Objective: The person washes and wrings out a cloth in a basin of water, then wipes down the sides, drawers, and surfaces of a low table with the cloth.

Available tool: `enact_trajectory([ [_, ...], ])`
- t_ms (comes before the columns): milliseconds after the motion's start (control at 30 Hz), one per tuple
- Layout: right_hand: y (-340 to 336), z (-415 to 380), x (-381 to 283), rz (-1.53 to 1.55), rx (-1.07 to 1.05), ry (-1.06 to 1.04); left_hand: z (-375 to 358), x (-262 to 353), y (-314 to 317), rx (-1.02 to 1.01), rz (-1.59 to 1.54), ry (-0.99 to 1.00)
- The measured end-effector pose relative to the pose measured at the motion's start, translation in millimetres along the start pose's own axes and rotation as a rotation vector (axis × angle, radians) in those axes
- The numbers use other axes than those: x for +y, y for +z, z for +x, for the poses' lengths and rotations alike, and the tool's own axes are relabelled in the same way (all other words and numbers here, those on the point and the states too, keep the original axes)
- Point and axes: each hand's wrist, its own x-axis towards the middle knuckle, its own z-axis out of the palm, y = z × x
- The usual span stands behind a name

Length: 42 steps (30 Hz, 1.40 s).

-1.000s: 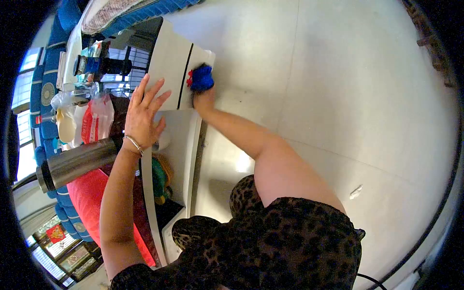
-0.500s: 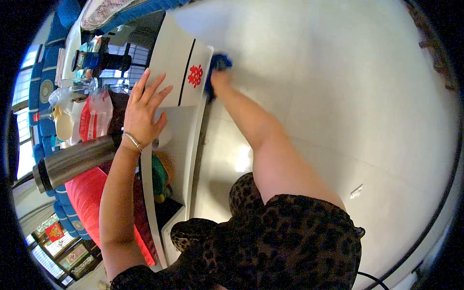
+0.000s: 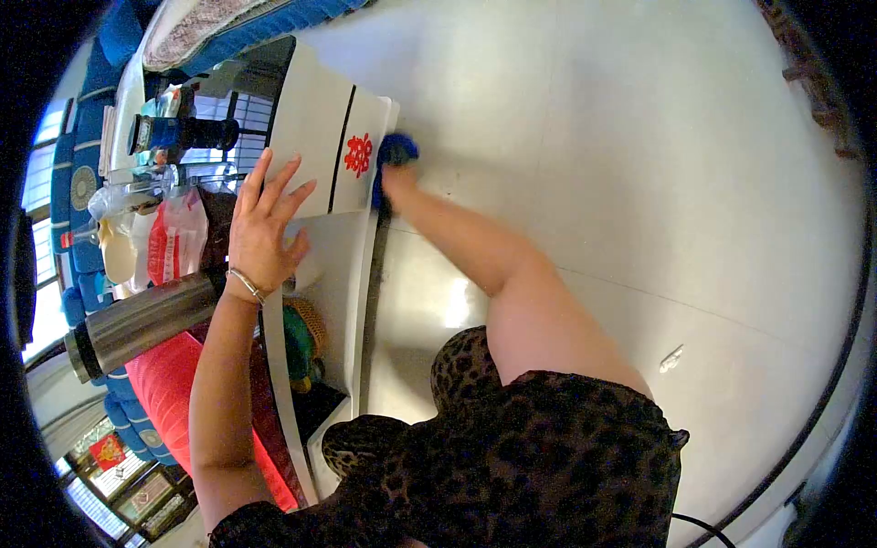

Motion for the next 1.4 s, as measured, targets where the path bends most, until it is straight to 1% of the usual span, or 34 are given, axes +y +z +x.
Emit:
enact_trajectory([
  [33, 9, -8, 42, -0.212, 0.036, -0.228, 1, 0, 0, 0.007, 0.000, 0.004],
  [67, 8, -54, 30, -0.020, -0.025, -0.012, 0, -1, -1, 0.009, 0.002, 0.006],
  [100, 22, -44, 52, -0.111, 0.042, -0.021, 0, 0, -1, 0.005, 0.004, 0.011],
  [167, 31, -33, 46, -0.109, 0.325, -0.437, -1, 0, -3, -0.009, 0.011, 0.012],
  [233, 18, 5, 7, -0.140, 0.288, -0.497, -2, -3, -3, 0.004, 0.010, 0.030],
  [300, 13, 34, -11, -0.154, 0.247, -0.591, -3, -4, 0, 0.010, 0.018, 0.037],
  [400, 18, -28, -3, -0.250, 0.329, -0.487, -3, -5, 2, 0.019, 0.025, 0.028],
  [500, 29, -79, 69, -0.352, 0.205, -0.479, -3, -5, 2, 0.022, 0.016, 0.023],
  [533, 29, -94, 76, -0.325, 0.206, -0.507, -3, -4, 1, 0.021, 0.025, 0.024],
  [567, 31, -105, 79, -0.297, 0.205, -0.531, -4, -4, 1, 0.016, 0.034, 0.025],
  [600, 31, -99, 68, -0.250, 0.209, -0.552, -3, -5, 1, 0.029, 0.023, 0.032],
  [667, 21, -66, 30, -0.161, 0.213, -0.580, -5, -7, 4, 0.046, -0.008, 0.040],
  [700, 12, -51, 14, -0.352, 0.251, -0.636, -6, -8, 6, 0.050, -0.011, 0.044],
  [767, 5, -66, -10, -0.483, 0.214, -0.496, -6, -9, 6, 0.065, -0.017, 0.056],
  [833, -1, -102, 13, -0.579, 0.077, -0.458, -7, -11, 7, 0.071, -0.030, 0.055],
  [900, -16, -132, 55, -0.919, -0.175, -0.601, -7, -11, 8, 0.083, -0.035, 0.053],
  [967, -21, -153, 55, -1.169, -0.442, -0.910, -9, -12, 9, 0.089, -0.029, 0.052],
  [1000, -11, -155, 48, -1.233, -0.414, -1.065, -10, -14, 10, 0.094, -0.024, 0.056],
  [1033, 3, -151, 43, -1.214, -0.370, -1.260, -10, -14, 10, 0.095, -0.025, 0.063],
  [1100, 37, -158, 16, -1.373, -0.348, -1.305, -9, -14, 11, 0.105, -0.031, 0.073],
  [1167, 86, -112, 50, -1.735, -0.250, -1.340, -9, -15, 12, 0.109, -0.046, 0.070],
  [1200, 99, -94, 62, -1.913, -0.193, -1.349, -9, -16, 12, 0.113, -0.053, 0.072],
  [1300, 91, -113, 11, -2.059, -0.308, -1.034, -10, -17, 12, 0.103, -0.059, 0.074],
  [1333, 86, -113, 18, -2.000, -0.237, -1.074, -10, -16, 11, 0.101, -0.054, 0.074],
  [1400, 82, -100, 29, -1.902, -0.202, -1.033, -10, -17, 11, 0.101, -0.047, 0.075],
])
